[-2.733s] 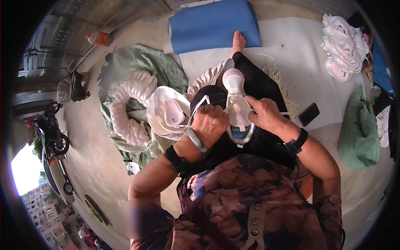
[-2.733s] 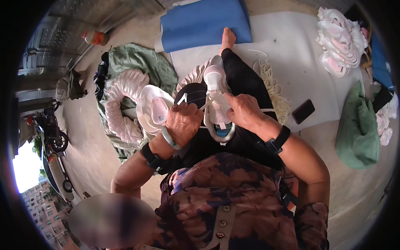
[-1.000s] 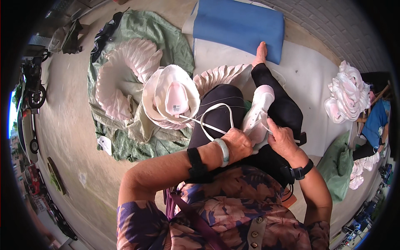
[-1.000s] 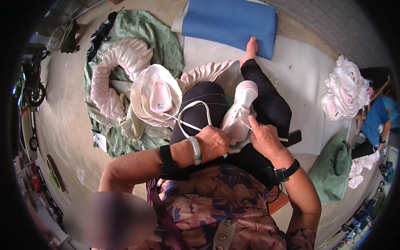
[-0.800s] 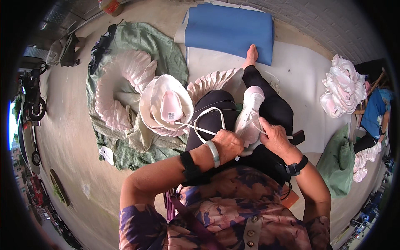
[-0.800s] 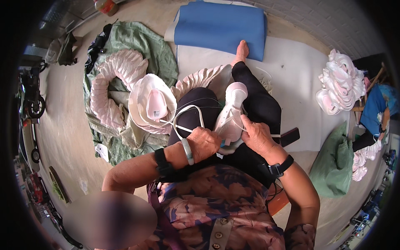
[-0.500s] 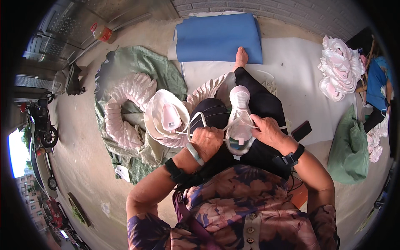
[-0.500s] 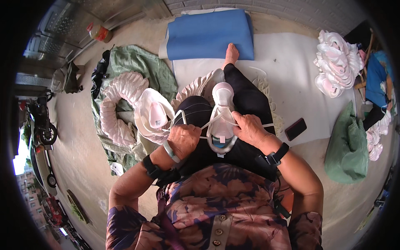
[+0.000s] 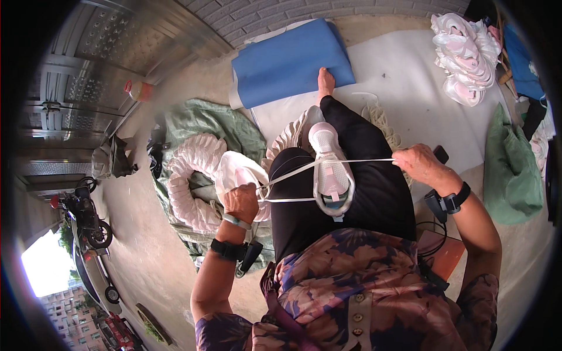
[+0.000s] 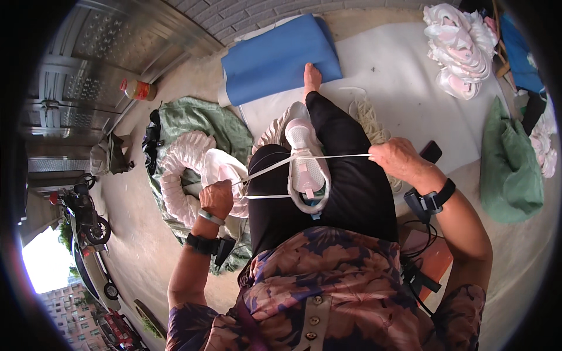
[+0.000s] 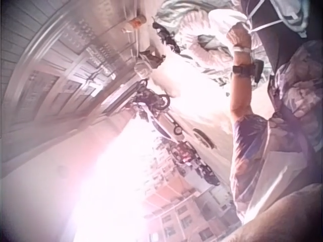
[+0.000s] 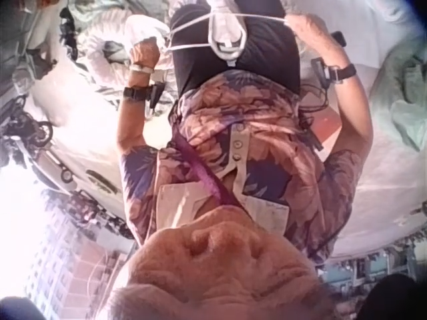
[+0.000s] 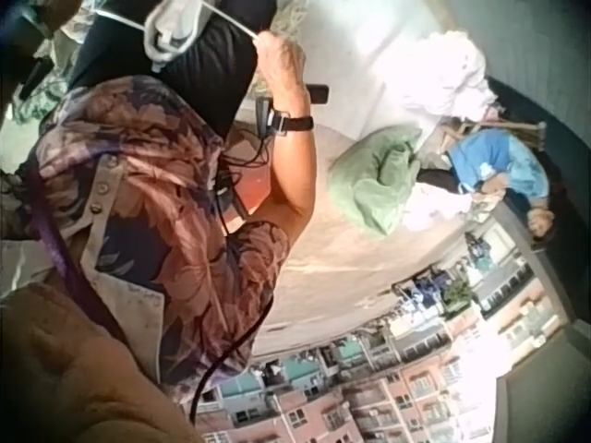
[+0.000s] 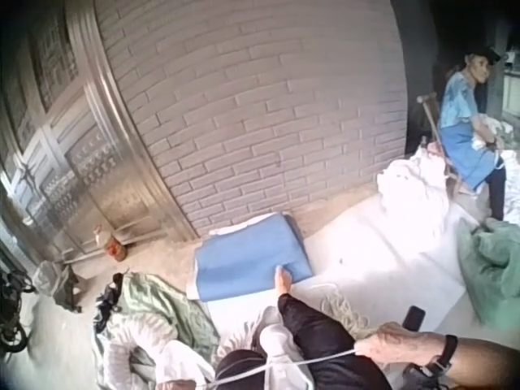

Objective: The recorder is lacing a pair of white and green sneakers while sitting on the floor.

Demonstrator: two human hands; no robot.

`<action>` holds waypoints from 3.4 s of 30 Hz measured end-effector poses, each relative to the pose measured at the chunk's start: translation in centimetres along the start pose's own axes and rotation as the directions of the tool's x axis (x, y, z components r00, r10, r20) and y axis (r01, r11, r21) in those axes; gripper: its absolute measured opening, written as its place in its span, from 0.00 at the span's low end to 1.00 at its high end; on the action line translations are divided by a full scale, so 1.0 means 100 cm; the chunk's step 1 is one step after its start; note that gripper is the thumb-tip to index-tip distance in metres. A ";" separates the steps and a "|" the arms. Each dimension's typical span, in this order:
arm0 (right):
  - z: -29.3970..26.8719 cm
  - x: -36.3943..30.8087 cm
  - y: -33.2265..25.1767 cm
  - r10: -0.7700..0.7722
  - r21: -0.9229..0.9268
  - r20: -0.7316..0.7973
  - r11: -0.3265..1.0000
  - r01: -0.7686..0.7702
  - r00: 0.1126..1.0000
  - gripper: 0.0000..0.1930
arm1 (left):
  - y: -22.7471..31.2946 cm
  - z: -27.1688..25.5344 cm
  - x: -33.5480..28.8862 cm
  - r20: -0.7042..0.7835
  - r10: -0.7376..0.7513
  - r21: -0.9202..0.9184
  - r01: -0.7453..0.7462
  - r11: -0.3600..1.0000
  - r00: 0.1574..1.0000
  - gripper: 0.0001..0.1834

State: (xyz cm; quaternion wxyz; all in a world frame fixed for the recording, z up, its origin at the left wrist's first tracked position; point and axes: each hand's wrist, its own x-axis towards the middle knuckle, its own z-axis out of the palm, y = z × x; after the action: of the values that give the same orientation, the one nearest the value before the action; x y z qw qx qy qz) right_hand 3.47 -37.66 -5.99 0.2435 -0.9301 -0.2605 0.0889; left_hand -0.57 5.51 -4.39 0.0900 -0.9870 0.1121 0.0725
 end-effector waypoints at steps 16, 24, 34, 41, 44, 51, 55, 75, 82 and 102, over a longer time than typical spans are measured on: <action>-0.098 -0.177 0.200 0.270 -0.342 -0.364 0.852 -0.397 0.891 0.09 | -0.216 -0.019 -0.138 0.176 -0.402 -0.180 0.431 0.884 0.898 0.07; -0.125 -0.271 0.292 0.429 -0.319 -0.453 0.741 -0.591 0.782 0.12 | -0.225 -0.039 -0.125 0.063 -0.379 0.011 0.379 0.925 0.923 0.06; -0.133 -0.334 0.329 0.493 -0.213 -0.520 0.716 -0.665 0.698 0.14 | -0.245 -0.042 -0.149 0.082 -0.537 0.265 0.501 0.824 0.840 0.13; -0.132 -0.315 0.302 0.660 0.195 -0.531 0.706 -0.680 0.532 0.05 | -0.266 -0.034 -0.148 0.194 -0.629 0.048 0.634 0.772 0.752 0.12; -0.107 -0.250 0.249 0.948 0.600 -0.078 0.292 -0.745 0.308 0.04 | -0.241 -0.021 -0.124 0.197 -0.561 0.066 0.560 0.826 0.804 0.14; -0.022 -0.069 0.022 0.435 0.761 0.492 0.206 -0.615 0.754 0.10 | -0.035 -0.010 -0.040 0.488 0.152 -0.791 0.361 0.494 0.859 0.15; 0.009 0.001 -0.055 0.275 0.806 0.530 0.130 -0.577 0.802 0.09 | 0.052 -0.031 0.003 0.523 0.276 -0.852 0.486 0.196 0.806 0.13; 0.082 0.066 -0.058 0.340 0.995 0.059 0.052 -0.081 0.939 0.03 | 0.093 -0.008 0.048 0.452 0.002 -0.809 0.411 -0.420 0.892 0.07; 0.087 0.090 -0.066 0.347 0.968 -0.087 0.249 -0.002 0.934 0.02 | 0.095 -0.009 0.052 0.383 0.054 -0.878 0.382 -0.288 0.922 0.06; 0.100 0.081 -0.056 0.435 0.906 -0.094 0.411 -0.105 0.896 0.03 | 0.094 -0.006 0.051 0.456 -0.037 -0.869 0.436 -0.232 0.889 0.06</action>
State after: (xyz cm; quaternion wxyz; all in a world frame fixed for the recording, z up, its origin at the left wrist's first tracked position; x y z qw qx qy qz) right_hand 4.96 -25.11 -12.19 0.7090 -0.6978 0.0221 0.0996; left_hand 2.22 -4.65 -6.15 -0.6670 -0.6784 -0.1920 0.2410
